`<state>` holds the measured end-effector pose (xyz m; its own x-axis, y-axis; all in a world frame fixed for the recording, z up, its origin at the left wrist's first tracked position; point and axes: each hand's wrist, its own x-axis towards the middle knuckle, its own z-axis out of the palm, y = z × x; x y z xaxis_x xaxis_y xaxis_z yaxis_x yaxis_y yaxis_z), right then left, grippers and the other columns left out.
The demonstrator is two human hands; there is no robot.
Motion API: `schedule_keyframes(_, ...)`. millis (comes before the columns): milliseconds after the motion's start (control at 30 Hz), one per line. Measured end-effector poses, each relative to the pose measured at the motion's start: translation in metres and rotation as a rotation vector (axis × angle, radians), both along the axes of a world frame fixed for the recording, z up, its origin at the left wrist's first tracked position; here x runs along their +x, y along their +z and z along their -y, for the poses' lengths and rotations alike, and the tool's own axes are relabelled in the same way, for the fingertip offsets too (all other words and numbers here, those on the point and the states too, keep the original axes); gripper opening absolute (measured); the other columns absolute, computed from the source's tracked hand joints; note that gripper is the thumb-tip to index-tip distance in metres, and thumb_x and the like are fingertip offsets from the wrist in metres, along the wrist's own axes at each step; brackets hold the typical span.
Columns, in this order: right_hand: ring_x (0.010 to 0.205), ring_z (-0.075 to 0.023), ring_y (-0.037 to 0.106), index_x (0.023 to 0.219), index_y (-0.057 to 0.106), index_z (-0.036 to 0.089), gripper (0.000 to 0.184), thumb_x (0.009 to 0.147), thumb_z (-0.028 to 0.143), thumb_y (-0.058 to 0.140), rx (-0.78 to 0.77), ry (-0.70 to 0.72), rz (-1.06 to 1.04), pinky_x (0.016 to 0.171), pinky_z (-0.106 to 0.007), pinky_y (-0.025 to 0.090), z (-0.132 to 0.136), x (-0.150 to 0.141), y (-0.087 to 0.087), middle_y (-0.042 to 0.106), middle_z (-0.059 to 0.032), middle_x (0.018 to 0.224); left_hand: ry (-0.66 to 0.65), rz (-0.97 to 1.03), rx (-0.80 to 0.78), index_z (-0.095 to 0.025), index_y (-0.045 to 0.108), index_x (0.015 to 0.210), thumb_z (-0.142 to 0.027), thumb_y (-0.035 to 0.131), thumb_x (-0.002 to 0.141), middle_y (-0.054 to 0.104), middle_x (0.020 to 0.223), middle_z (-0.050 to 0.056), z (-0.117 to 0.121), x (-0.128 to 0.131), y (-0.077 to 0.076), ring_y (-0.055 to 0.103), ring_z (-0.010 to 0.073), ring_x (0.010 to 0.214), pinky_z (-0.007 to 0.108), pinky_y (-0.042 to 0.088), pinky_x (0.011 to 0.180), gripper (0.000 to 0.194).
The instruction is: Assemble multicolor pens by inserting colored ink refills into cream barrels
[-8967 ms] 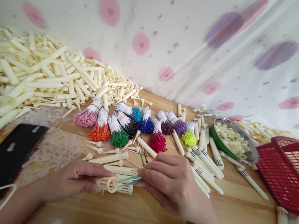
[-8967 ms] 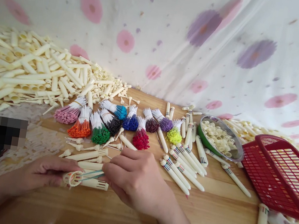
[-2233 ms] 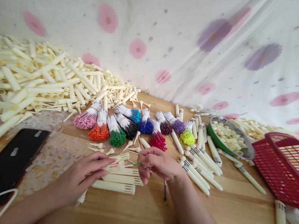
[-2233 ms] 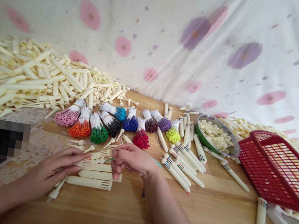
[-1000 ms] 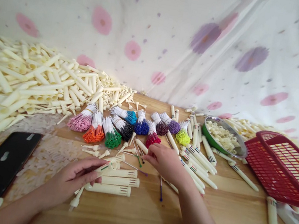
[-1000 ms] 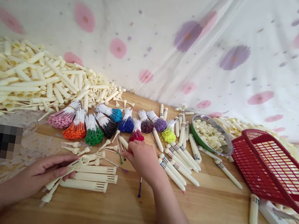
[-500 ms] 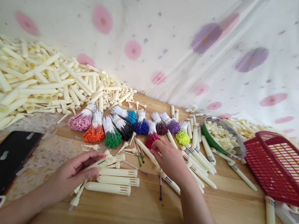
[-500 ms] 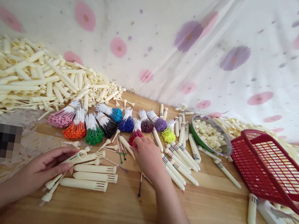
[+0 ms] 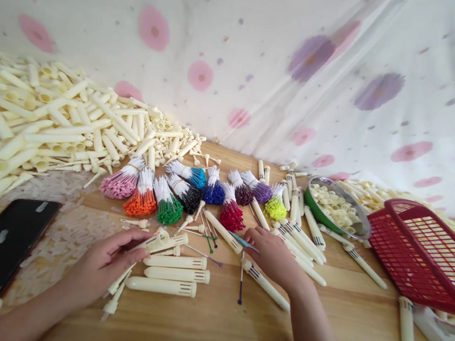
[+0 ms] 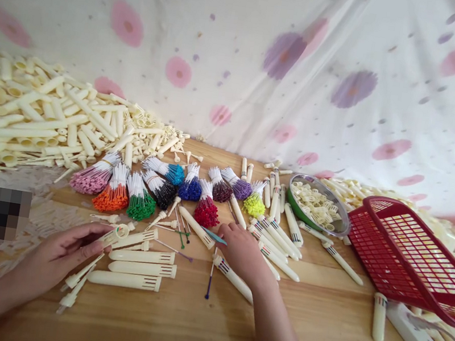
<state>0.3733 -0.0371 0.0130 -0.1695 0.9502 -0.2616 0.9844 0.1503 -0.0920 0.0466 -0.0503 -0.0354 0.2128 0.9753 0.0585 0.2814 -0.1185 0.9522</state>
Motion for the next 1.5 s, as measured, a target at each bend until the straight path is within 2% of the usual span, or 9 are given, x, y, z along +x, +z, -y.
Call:
schedule_keyframes(100,0.086,-0.0207,0.059,0.086,0.056,0.017,0.011,0.087,0.014,0.046,0.012,0.008,-0.018,0.070,-0.029,0.039,0.002,0.002,0.000,0.063,-0.0074,0.093,-0.020,-0.064,0.056,-0.026,0.074,0.097,-0.031,0.065,0.077,0.076,0.096,0.005,0.000,0.001,0.003,0.070,0.0230,0.088,0.028,0.056,0.078,0.023)
schedule_keyframes(233,0.072,-0.0189,0.059,0.081,0.051,0.020,0.013,0.088,0.015,0.042,0.005,-0.019,-0.081,0.062,-0.027,0.039,0.007,0.004,0.018,0.064,-0.0041,0.080,-0.081,-0.039,0.114,-0.028,0.075,0.097,-0.027,0.063,0.078,0.076,0.094,0.004,0.001,-0.003,0.005,0.071,0.0228,0.087,0.027,0.057,0.075,0.023)
schedule_keyframes(367,0.074,-0.0197,0.062,0.100,0.050,0.021,0.015,0.089,0.017,0.041,0.087,-0.004,-0.214,0.063,-0.029,0.042,0.014,-0.009,0.036,0.066,-0.0049,0.086,-0.133,-0.001,0.114,-0.028,0.075,0.097,-0.023,0.064,0.077,0.076,0.094,0.005,0.001,-0.008,0.002,0.071,0.0235,0.086,0.029,0.057,0.075,0.023)
schedule_keyframes(533,0.072,-0.0159,0.062,0.095,0.052,0.019,0.017,0.095,0.027,0.038,0.339,0.190,-0.482,0.061,-0.025,0.043,0.025,-0.053,0.050,0.066,-0.0048,0.081,-0.121,0.057,0.107,-0.024,0.073,0.087,-0.023,0.070,0.072,0.073,0.087,0.004,0.000,-0.006,0.004,0.068,0.0218,0.085,0.028,0.055,0.076,0.016)
schedule_keyframes(667,0.057,-0.0138,0.057,0.113,0.045,0.014,0.025,0.098,0.030,0.033,0.443,0.322,-0.478,0.051,-0.023,0.037,0.029,-0.078,0.051,0.064,-0.0034,0.072,-0.109,0.107,0.132,-0.025,0.073,0.085,-0.021,0.072,0.070,0.070,0.084,0.002,0.000,-0.005,0.007,0.066,0.0199,0.082,0.027,0.053,0.075,0.015)
schedule_keyframes(867,0.069,-0.0153,0.056,0.093,0.056,0.017,0.018,0.095,0.016,0.037,0.449,0.588,-0.413,0.060,-0.025,0.038,0.026,-0.081,0.039,0.064,-0.0051,0.081,-0.155,0.075,0.083,-0.027,0.075,0.094,-0.028,0.065,0.078,0.074,0.092,0.007,0.002,-0.010,0.002,0.067,0.0247,0.087,0.032,0.054,0.076,0.019)
schedule_keyframes(1000,0.061,-0.0134,0.054,0.085,0.057,0.017,0.018,0.094,0.020,0.042,0.451,0.448,-0.550,0.055,-0.024,0.036,0.029,-0.085,0.035,0.062,-0.0022,0.069,-0.164,0.070,0.092,-0.027,0.075,0.092,-0.026,0.066,0.077,0.073,0.090,0.007,0.001,-0.009,0.004,0.068,0.0246,0.086,0.032,0.054,0.074,0.018)
schedule_keyframes(1167,0.054,-0.0109,0.056,0.083,0.055,0.017,0.011,0.090,0.023,0.051,0.276,0.237,-0.600,0.051,-0.021,0.035,0.038,-0.095,0.032,0.063,0.0012,0.064,-0.040,0.156,0.160,-0.024,0.070,0.083,-0.022,0.072,0.070,0.067,0.080,0.004,0.001,-0.003,0.007,0.064,0.0210,0.079,0.029,0.053,0.072,0.013)
schedule_keyframes(1500,0.056,-0.0126,0.053,0.075,0.055,0.016,0.022,0.093,0.024,0.044,0.404,0.369,-0.565,0.051,-0.023,0.031,0.038,-0.098,0.029,0.059,-0.0011,0.062,-0.018,0.154,0.197,-0.024,0.070,0.083,-0.022,0.073,0.072,0.063,0.081,0.004,0.001,-0.002,0.005,0.062,0.0209,0.081,0.030,0.051,0.073,0.012)
